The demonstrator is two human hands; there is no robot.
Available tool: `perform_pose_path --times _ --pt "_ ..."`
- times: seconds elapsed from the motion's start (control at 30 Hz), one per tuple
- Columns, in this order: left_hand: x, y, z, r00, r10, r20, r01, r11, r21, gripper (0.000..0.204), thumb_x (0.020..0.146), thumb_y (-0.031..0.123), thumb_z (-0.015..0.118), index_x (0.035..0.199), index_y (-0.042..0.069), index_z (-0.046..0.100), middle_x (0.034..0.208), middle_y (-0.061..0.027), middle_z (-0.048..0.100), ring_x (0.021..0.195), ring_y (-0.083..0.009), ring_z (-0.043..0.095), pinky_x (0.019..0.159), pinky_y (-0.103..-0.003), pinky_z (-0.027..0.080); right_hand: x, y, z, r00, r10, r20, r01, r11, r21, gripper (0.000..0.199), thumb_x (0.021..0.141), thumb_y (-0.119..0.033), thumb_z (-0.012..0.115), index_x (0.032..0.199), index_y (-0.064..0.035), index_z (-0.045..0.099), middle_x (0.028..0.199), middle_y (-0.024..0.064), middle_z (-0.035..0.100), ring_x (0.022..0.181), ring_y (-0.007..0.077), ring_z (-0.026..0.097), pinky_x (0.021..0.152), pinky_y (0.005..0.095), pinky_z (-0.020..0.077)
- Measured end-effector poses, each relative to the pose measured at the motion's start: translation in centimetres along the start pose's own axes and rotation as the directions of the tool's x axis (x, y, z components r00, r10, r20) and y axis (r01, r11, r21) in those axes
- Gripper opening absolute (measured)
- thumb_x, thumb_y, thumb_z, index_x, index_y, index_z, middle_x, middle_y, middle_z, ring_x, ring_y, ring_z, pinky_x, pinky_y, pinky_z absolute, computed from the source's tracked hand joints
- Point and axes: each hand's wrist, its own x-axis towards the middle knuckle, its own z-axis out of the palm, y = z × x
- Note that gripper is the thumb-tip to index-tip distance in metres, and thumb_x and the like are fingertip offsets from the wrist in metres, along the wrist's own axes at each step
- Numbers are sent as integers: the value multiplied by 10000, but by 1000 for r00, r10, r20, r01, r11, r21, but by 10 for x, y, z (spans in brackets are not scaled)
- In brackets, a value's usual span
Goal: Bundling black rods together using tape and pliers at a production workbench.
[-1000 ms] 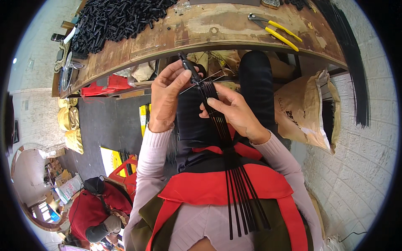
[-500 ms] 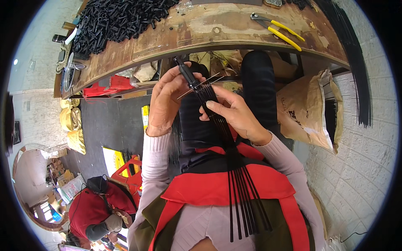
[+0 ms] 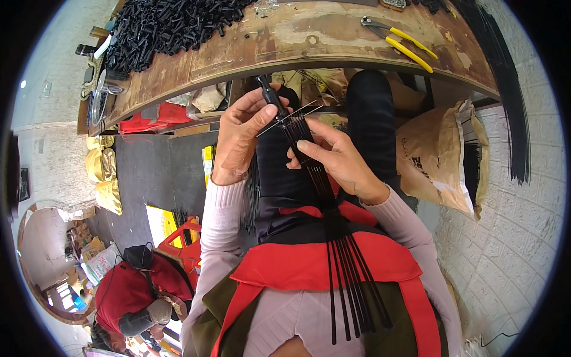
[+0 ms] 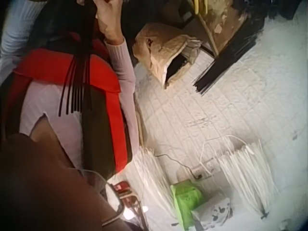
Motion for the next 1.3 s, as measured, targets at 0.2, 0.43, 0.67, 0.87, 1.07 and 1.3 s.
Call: perform_pose_path --times 0.2,0.43,0.67,0.87,1.07,1.3 --pt "1 -4 -2 1000 0 21 1 999 -44 378 848 64 736 1198 -20 617 1031 -113 707 951 -150 665 886 -277 516 1 -2 1 1000 -3 3 3 1000 -15 389 979 -110 547 1336 17 462 974 82 594 860 154 612 869 391 550" --pt "-8 -7 11 985 93 -142 -85 994 66 447 848 64 722 1235 -14 513 1065 -197 684 1018 -235 669 928 -341 520 1 1 0 999 -22 -41 20 998 -54 384 975 -113 551 1327 18 470 970 75 606 840 153 624 855 377 556" --pt "-28 -26 2 971 239 19 -226 940 -255 489 842 9 709 1235 47 422 1220 -233 600 1204 -359 561 1070 -458 404 4 3 -3 1000 -28 -11 28 1000 -10 365 976 -107 547 1313 18 486 981 72 611 837 147 627 850 369 560" --pt "-22 -40 2 931 346 -117 -355 932 -68 176 818 -59 705 909 12 572 1173 -236 624 1082 -334 643 942 -435 524 4 2 2 999 -30 18 30 999 -39 343 978 -92 539 1299 20 497 986 70 606 843 147 622 846 379 564" --pt "-23 -26 8 937 315 -151 -297 946 133 214 818 -105 684 974 -7 577 1134 -225 642 1046 -280 661 923 -378 543 3 1 2 999 -34 -2 34 999 -10 334 979 -95 540 1291 18 504 992 81 602 854 149 620 845 370 561" --pt "-24 -17 6 964 219 -150 -211 975 70 260 809 -94 711 991 2 551 1094 -148 653 993 -200 668 855 -289 560 1 1 2 999 -33 7 33 999 -30 368 982 -93 529 1331 12 479 977 84 606 847 147 609 849 368 555"
